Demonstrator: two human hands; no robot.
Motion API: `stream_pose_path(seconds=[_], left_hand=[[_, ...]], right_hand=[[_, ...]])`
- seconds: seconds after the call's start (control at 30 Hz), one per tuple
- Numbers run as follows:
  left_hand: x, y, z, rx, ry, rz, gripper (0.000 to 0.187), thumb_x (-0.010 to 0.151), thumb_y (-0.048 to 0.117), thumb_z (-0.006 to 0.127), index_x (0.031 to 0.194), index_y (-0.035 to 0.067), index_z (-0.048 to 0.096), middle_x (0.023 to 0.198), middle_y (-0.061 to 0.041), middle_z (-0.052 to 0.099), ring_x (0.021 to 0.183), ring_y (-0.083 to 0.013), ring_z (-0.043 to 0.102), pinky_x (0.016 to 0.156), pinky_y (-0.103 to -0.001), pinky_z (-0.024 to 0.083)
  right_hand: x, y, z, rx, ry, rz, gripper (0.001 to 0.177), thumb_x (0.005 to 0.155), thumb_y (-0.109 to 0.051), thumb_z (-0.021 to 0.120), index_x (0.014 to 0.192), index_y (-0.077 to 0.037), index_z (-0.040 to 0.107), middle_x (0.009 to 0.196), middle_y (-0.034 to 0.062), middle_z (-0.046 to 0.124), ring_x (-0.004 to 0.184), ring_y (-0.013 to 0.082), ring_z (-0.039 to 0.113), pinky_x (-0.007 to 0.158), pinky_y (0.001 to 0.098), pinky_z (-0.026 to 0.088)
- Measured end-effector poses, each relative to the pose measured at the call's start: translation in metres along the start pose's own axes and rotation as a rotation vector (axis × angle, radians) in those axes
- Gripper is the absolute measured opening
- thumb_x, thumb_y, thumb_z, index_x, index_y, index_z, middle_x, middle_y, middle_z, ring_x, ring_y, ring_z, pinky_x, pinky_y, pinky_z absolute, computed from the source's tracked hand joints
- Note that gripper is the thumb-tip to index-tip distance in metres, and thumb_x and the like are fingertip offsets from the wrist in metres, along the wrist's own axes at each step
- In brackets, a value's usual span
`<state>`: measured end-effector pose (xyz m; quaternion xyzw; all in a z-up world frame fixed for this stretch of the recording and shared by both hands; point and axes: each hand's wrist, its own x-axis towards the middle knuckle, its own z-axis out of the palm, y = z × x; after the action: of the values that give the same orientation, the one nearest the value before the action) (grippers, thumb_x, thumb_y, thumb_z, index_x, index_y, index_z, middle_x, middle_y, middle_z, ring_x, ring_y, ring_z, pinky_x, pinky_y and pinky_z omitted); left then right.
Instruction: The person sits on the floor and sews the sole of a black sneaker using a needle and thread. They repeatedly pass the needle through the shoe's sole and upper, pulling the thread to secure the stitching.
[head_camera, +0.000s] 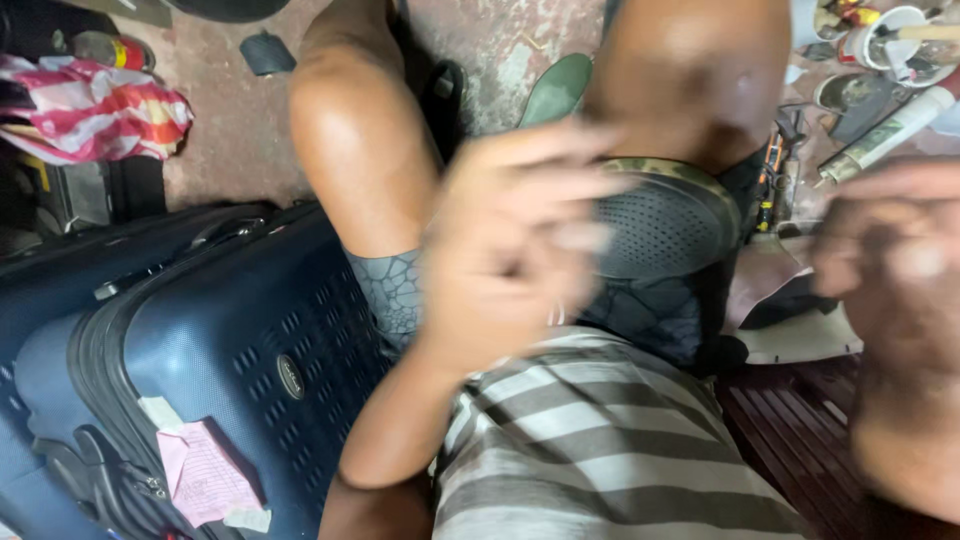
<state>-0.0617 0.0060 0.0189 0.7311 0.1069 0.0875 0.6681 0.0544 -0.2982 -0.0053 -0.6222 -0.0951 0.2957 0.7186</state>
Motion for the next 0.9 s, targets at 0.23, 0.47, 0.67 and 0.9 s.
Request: stream_pose_path(seconds=[0.23,0.47,0.67,0.9], left_hand=[[-0.032,-0.022,-0.057,0.418,0.104,-0.367,0.023,0.091,-0.001,0.058,0.108,0.005,0.072,0.093,-0.007,0.078,0.072,-0.0163,0.071,0.068,-0.032,0.058],[-0.04,-0.053,-0.034,0.563,-0.133,-0.264,0.015,0.097,0.018,0.063,0.102,0.003,0.066,0.1,-0.016,0.068,0.088,-0.0405,0.067,0.076,-0.047,0.052],[-0.046,-0.055,-0.053,-0.007,0.001,-0.545,0.02,0.107,0.021,0.056,0.094,0.005,0.056,0.067,-0.005,0.055,0.055,-0.0142,0.055,0.053,-0.032,0.045],[-0.049,-0.037,-0.064,0.303,0.116,-0.292,0.007,0.099,0.01,0.069,0.104,0.005,0.068,0.062,-0.004,0.039,0.054,-0.0122,0.038,0.052,-0.029,0.036]], right_hand=[[0.015,0.012,0.024,-0.261,0.031,-0.004,0.048,0.083,-0.001,0.079,0.125,0.004,0.055,0.081,0.0028,0.058,0.064,0.0052,0.053,0.058,0.0189,0.043],[0.027,0.003,0.046,-0.498,0.002,-0.101,0.048,0.084,0.013,0.082,0.123,0.004,0.055,0.079,-0.0019,0.055,0.063,-0.0019,0.046,0.061,0.0127,0.039],[0.02,0.018,0.03,-0.297,0.048,-0.03,0.046,0.088,0.014,0.08,0.124,0.001,0.055,0.074,-0.0034,0.055,0.06,-0.0026,0.047,0.062,0.0124,0.041],[0.023,0.025,0.014,-0.224,0.044,-0.022,0.045,0.091,0.014,0.081,0.123,0.001,0.052,0.084,0.0029,0.062,0.07,0.0019,0.055,0.074,0.0153,0.05]])
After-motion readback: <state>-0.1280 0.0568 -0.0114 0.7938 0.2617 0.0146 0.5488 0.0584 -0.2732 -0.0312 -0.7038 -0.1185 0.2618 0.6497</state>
